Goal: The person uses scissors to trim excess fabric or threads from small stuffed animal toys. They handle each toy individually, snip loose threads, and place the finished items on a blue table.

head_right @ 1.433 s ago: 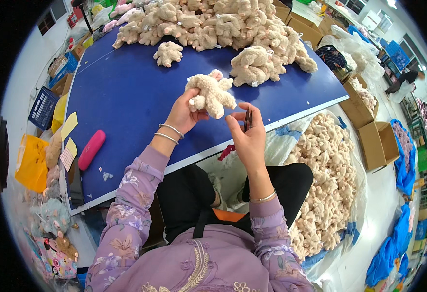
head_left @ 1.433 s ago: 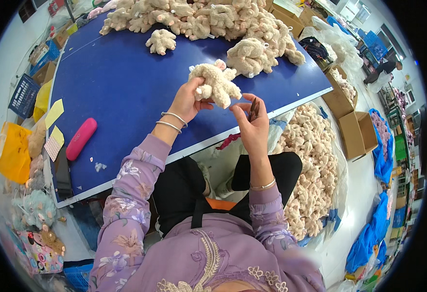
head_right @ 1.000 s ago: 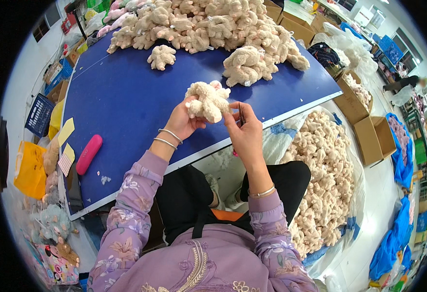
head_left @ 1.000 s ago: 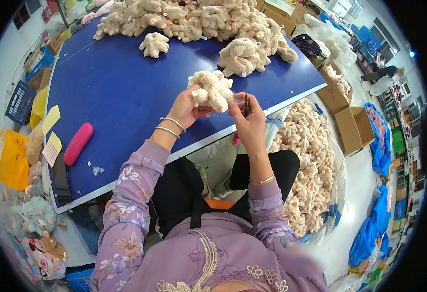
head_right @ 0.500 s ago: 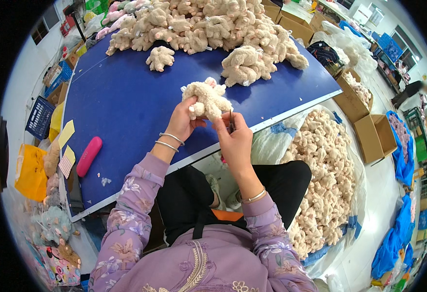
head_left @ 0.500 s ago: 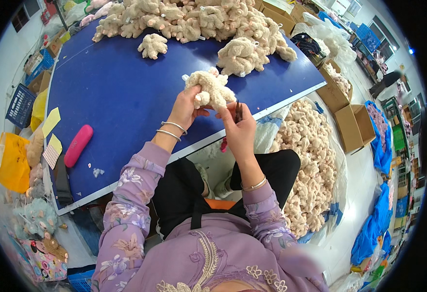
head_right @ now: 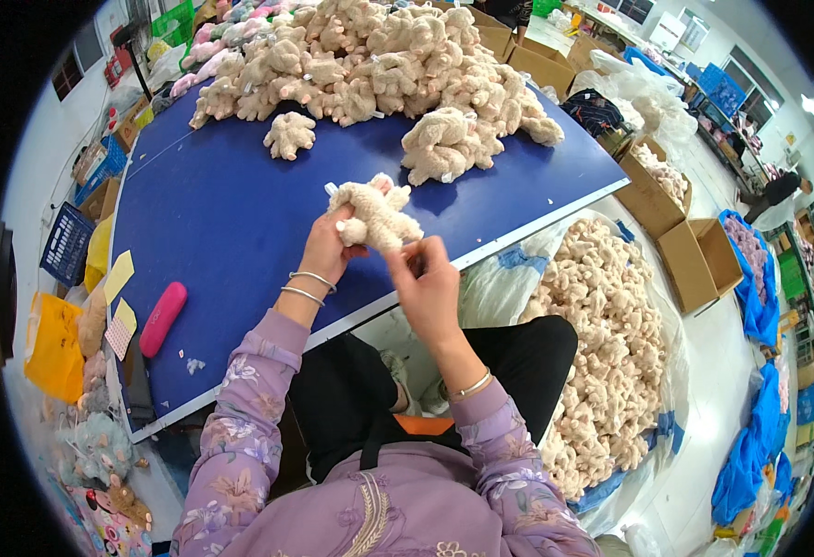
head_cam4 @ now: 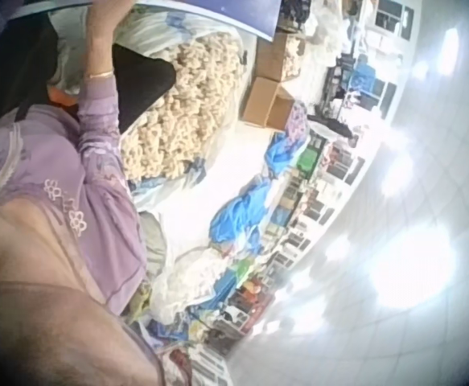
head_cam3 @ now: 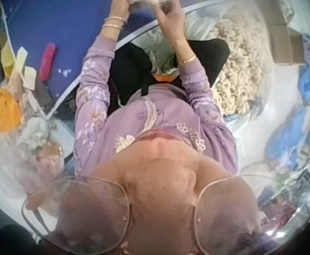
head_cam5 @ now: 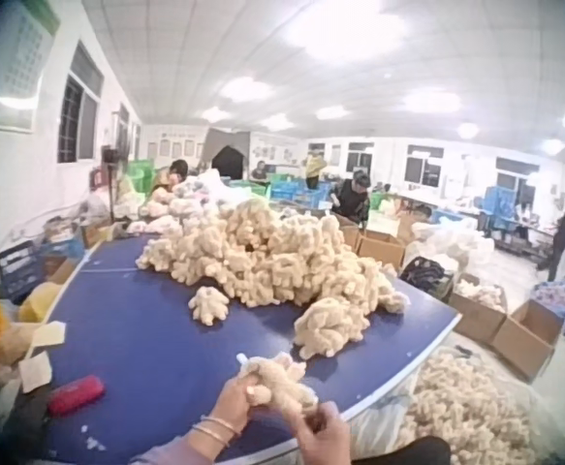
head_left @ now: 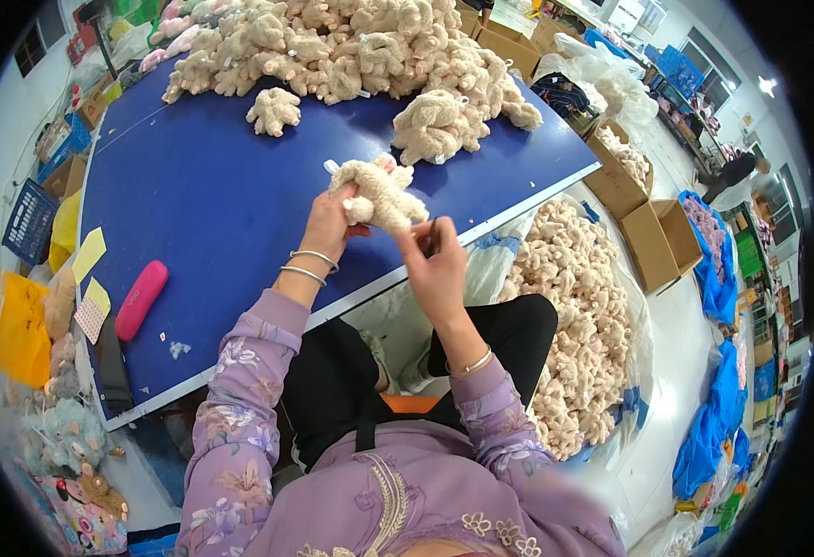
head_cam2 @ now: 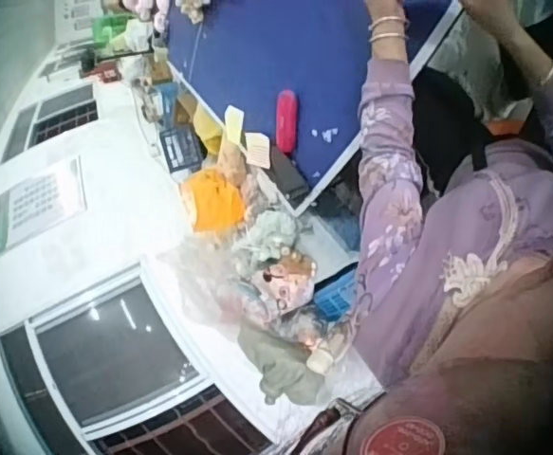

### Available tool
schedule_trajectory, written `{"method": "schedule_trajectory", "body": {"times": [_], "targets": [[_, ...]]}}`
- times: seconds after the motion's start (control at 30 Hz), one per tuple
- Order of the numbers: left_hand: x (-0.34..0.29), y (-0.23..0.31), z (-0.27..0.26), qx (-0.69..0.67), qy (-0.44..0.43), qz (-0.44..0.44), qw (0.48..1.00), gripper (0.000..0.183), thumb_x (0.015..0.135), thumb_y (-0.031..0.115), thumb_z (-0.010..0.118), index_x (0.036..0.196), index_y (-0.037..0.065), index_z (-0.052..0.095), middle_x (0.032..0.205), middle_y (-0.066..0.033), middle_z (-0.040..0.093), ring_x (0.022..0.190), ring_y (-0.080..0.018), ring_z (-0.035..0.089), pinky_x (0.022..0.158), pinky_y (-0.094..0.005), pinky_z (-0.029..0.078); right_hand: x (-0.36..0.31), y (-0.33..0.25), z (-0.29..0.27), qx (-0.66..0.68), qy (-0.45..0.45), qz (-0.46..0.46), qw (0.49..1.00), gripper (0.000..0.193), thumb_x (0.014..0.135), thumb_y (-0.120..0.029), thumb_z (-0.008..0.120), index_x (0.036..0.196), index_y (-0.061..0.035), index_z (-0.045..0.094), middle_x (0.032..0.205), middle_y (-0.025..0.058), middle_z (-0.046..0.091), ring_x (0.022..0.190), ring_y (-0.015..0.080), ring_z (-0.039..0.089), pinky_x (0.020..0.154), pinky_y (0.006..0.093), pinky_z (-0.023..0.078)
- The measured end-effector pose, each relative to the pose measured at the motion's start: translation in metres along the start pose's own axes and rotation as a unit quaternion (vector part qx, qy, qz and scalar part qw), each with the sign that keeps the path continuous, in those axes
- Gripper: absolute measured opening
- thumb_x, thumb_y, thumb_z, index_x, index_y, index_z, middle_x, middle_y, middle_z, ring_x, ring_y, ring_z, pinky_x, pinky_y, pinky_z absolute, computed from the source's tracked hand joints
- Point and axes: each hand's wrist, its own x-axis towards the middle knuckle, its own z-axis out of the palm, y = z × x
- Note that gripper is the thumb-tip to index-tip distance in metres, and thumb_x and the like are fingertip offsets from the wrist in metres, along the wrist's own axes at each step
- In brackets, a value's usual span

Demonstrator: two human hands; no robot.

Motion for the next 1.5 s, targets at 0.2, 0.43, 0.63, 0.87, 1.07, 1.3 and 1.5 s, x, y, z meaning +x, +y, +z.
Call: {"method": "schedule_trajectory", "body": {"times": [0.2, 0.43, 0.63, 0.87, 1.07, 1.3, 1.5], "targets": [[0.008, -0.010, -0.011, 0.025, -0.008, -0.030, 0.999, 0.032, 0.094, 0.035, 0.052, 0.102, 0.006, 0.064, 0.082, -0.0031, 0.066, 0.064, -0.0129, 0.063, 0.046, -0.0238, 0.048, -0.008, 0.001, -0.012, -0.058, -0.063, -0.047, 0.995, 0.017, 0.084, -0.006, 0.070, 0.083, -0.0022, 0.054, 0.065, 0.0010, 0.056, 0.055, 0.0065, 0.049, 0.051, 0.0236, 0.041], [-0.002, 0.001, -0.006, 0.014, -0.118, -0.027, 0.993, 0.054, 0.097, 0.054, 0.043, 0.114, 0.005, 0.055, 0.096, -0.0096, 0.068, 0.077, -0.0180, 0.069, 0.052, -0.0231, 0.049, 0.025, 0.009, -0.035, 0.110, -0.002, 0.102, 0.989, 0.016, 0.089, -0.011, 0.065, 0.088, -0.0083, 0.049, 0.070, -0.0007, 0.057, 0.056, 0.0041, 0.049, 0.047, 0.0205, 0.036], [0.007, -0.004, -0.014, -0.008, -0.084, -0.044, 0.995, 0.047, 0.099, 0.052, 0.038, 0.106, 0.008, 0.055, 0.100, -0.0143, 0.068, 0.073, -0.0175, 0.066, 0.055, -0.0231, 0.047, 0.072, -0.062, -0.152, 0.386, 0.275, -0.146, 0.869, 0.018, 0.098, -0.022, 0.051, 0.095, -0.0060, 0.059, 0.089, 0.0031, 0.065, 0.049, 0.0008, 0.030, 0.044, 0.0173, 0.026], [0.010, -0.010, -0.001, 0.071, -0.071, -0.022, 0.995, 0.043, 0.101, 0.044, 0.038, 0.104, 0.005, 0.055, 0.093, -0.0122, 0.067, 0.068, -0.0146, 0.063, 0.054, -0.0230, 0.047, 0.125, 0.065, -0.080, -0.041, 0.108, 0.054, 0.992, 0.027, 0.087, -0.023, 0.068, 0.104, -0.0027, 0.064, 0.097, 0.0112, 0.067, 0.074, 0.0130, 0.060, 0.070, 0.0254, 0.049], [0.010, -0.009, -0.001, 0.139, -0.048, 0.038, 0.988, 0.027, 0.096, 0.031, 0.055, 0.105, 0.005, 0.055, 0.097, -0.0101, 0.066, 0.075, -0.0129, 0.064, 0.060, -0.0246, 0.049, 0.154, 0.111, -0.017, -0.288, 0.010, 0.024, 0.957, 0.044, 0.076, -0.024, 0.070, 0.112, -0.0023, 0.058, 0.090, 0.0206, 0.067, 0.085, 0.0270, 0.067, 0.078, 0.0385, 0.051], [0.001, -0.006, 0.010, 0.531, 0.140, 0.412, 0.727, 0.064, 0.076, 0.026, 0.076, 0.127, 0.004, 0.046, 0.131, -0.0162, 0.050, 0.120, -0.0241, 0.051, 0.086, -0.0361, 0.050, 0.117, 0.058, -0.016, -0.047, -0.120, 0.072, 0.989, 0.024, 0.077, -0.015, 0.066, 0.091, 0.0034, 0.062, 0.070, 0.0010, 0.058, 0.062, 0.0073, 0.050, 0.058, 0.0249, 0.043], [0.003, -0.019, 0.001, 0.239, -0.003, 0.195, 0.951, 0.035, 0.083, 0.022, 0.072, 0.109, 0.001, 0.062, 0.087, -0.0087, 0.069, 0.074, -0.0183, 0.067, 0.067, -0.0285, 0.053, 0.098, -0.002, -0.015, 0.130, -0.115, 0.154, 0.973, 0.022, 0.094, -0.018, 0.057, 0.103, 0.0004, 0.063, 0.072, 0.0023, 0.060, 0.046, 0.0014, 0.037, 0.041, 0.0185, 0.026]]}}
